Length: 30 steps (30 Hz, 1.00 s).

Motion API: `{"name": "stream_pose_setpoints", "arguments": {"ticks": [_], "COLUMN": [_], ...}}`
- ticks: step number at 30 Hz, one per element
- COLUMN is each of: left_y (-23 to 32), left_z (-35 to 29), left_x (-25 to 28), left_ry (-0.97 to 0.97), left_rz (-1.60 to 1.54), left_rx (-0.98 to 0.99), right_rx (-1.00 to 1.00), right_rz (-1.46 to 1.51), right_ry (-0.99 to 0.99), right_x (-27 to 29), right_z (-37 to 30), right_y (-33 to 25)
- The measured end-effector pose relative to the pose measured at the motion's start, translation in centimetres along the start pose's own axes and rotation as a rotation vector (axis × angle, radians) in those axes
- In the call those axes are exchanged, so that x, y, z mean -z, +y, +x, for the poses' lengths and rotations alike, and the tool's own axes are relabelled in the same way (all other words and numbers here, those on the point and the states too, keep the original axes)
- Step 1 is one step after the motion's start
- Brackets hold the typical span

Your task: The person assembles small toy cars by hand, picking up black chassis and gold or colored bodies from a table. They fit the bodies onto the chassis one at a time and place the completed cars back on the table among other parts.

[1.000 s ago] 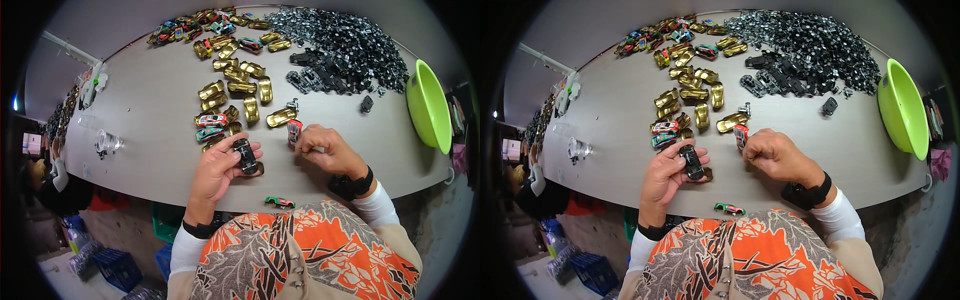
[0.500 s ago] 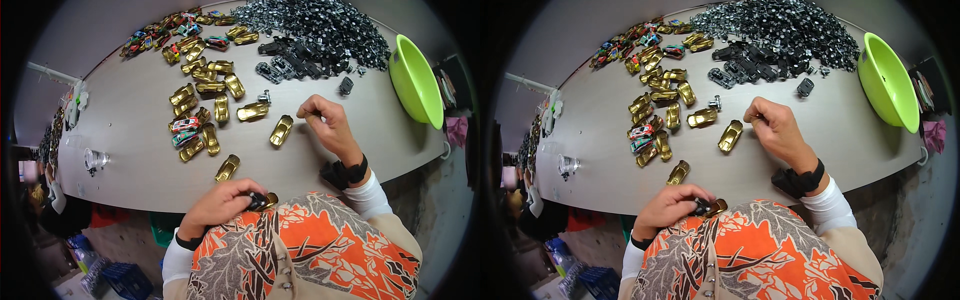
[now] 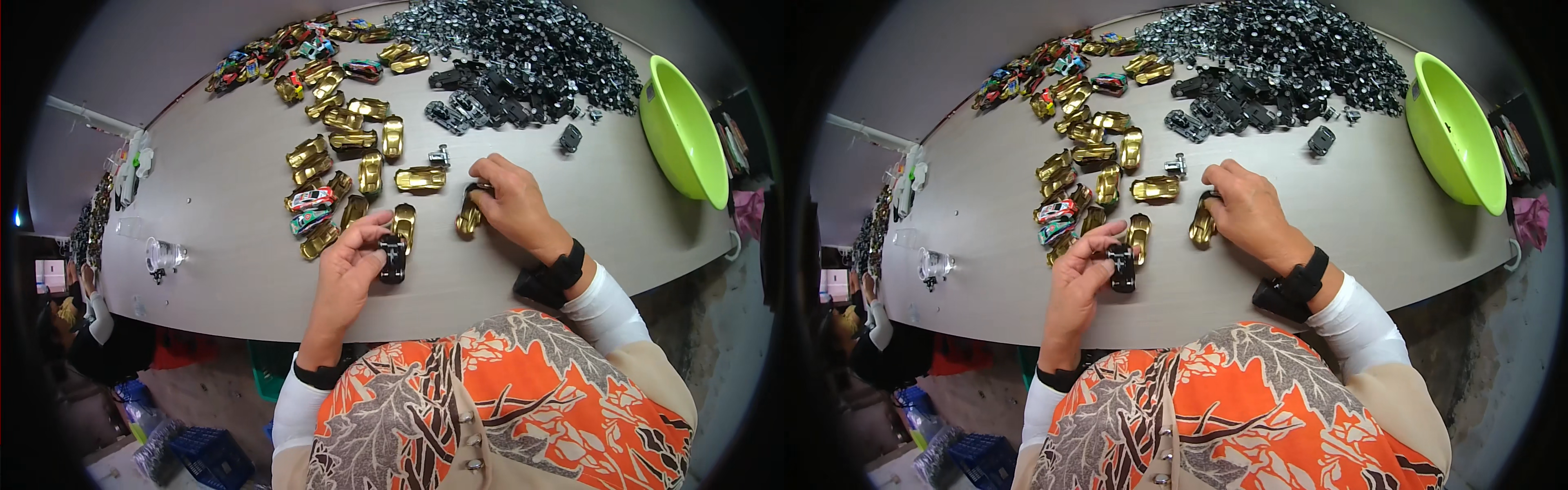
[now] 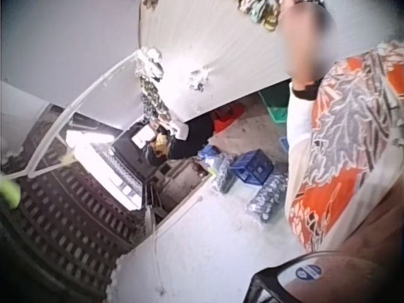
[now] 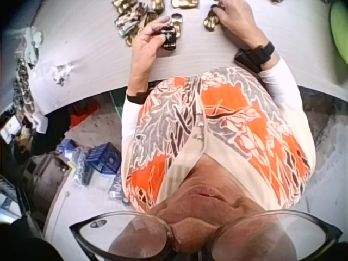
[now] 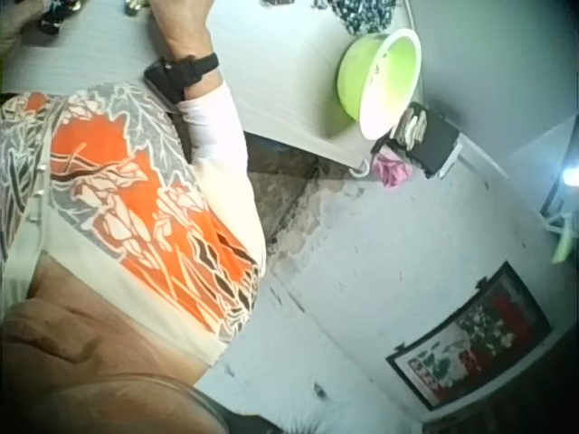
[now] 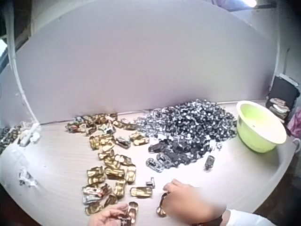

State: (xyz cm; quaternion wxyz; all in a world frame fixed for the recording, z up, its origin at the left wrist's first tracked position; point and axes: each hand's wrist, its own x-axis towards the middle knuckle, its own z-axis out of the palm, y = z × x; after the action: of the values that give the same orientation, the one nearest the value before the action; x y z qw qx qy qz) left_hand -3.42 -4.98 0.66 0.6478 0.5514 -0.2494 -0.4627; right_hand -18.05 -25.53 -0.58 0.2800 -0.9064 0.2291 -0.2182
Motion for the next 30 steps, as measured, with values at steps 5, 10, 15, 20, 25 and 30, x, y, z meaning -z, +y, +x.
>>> {"name": "stream_pose_setpoints", "arguments": {"ticks": [5, 10, 15, 20, 25, 30], "left_y": [1.4, 0.8, -0.2, -0.1, -0.8, -1.3], "left_z": [0.7, 2.9, 4.7, 5.7, 6.3, 6.5], "left_x": [-1.3, -4.1, -5.2, -5.7, -6.2, -6.4], "left_ry": [0.036, -0.086, -0.125, -0.098, -0.038, -0.054], "left_rz": [-0.091, -0.223, -0.187, -0.239, -0.283, -0.108], "left_rx": [0.107, 0.195, 0.154, 0.11, 0.061, 0.007], "right_rx": [-0.058, 0.042, -0.189, -0.461, -0.315, -0.409], "right_rz": [0.276, 0.231, 0.611, 0.955, 1.03, 1.127], "right_ry": [0.05, 0.066, 0.009, -0.108, -0.164, -0.126], "right_x": [0.5, 1.1, 1.9, 3.4, 1.7, 1.3], "right_z": [-0.2, -0.5, -0.6, -0.3, -0.8, -0.6], "right_y": [-1.0, -2.9, -2.9, -1.5, -1.4, -2.3]}}
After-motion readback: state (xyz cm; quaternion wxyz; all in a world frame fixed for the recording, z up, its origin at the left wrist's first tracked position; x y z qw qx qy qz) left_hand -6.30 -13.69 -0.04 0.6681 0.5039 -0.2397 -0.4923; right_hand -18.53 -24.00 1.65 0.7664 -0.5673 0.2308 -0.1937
